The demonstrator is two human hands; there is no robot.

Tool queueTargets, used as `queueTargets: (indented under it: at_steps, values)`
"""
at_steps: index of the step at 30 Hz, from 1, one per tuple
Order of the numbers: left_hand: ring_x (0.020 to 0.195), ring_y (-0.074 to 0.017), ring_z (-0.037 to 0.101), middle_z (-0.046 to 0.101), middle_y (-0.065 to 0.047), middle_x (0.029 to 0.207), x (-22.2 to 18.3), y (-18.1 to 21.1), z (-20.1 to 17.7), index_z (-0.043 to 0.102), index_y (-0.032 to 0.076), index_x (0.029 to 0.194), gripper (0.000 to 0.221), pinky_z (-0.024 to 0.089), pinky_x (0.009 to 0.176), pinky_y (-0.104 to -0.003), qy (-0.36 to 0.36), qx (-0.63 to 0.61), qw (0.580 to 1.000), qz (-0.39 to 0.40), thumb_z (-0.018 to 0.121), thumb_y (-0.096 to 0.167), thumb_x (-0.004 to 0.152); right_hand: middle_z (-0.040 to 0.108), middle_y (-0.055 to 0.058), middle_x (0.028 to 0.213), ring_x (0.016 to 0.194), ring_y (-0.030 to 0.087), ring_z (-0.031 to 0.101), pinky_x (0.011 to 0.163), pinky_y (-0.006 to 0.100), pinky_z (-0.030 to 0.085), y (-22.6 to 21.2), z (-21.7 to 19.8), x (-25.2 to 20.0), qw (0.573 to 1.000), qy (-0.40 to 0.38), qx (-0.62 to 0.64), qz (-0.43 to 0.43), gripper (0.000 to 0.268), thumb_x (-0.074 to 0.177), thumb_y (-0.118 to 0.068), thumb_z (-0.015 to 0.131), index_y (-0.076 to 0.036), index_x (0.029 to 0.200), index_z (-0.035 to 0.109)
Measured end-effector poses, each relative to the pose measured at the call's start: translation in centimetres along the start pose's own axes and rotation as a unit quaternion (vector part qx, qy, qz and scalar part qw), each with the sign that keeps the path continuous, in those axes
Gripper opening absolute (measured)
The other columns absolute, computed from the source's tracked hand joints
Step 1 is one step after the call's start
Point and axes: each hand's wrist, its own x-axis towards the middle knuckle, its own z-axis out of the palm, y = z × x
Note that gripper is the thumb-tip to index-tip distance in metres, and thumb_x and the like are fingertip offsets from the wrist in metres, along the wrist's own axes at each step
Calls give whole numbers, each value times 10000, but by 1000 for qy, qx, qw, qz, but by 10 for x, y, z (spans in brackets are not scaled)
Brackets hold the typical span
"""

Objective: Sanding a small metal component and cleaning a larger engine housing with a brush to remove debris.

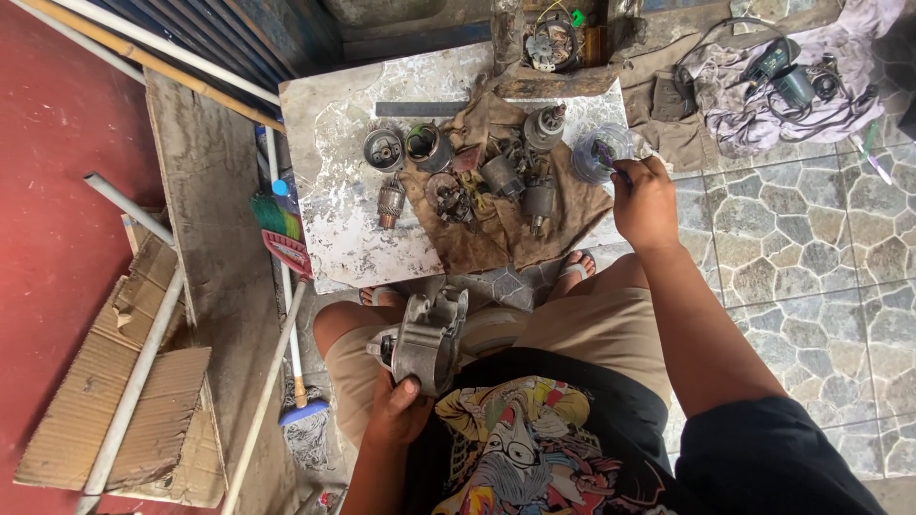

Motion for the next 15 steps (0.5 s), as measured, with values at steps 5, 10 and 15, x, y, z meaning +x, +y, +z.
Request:
queueTargets:
  at_steps: [5,10,15]
  values:
    - [1268,-355,542,551,-195,1423,3,-2,-1,405,24,1501,743,406,1093,-478,-6,12,1000,4,808,131,886,682,214,980,728,350,660,688,433,552,-9,-14,0,1000,5,4,22,165,941,38,695,52,1090,765]
    - [1256,-356,546,548,-199,1418,3,-1,6,404,25,1488,734,419,1074,-476,-13,18,1000,3,808,129,883,705,228,948,681,339,661,635,427,559,-10,-19,-4,1000,7,-4,14,149,931,54,702,68,1064,768]
    - [1171,-327,585,582,-201,1343,6,1,6,417,-16,1457,740,462,1003,-436,-4,38,999,3,825,166,866,669,213,909,671,331,618,636,424,519,-5,-20,-1,1000,11,-1,14,140,940,35,706,54,1067,764]
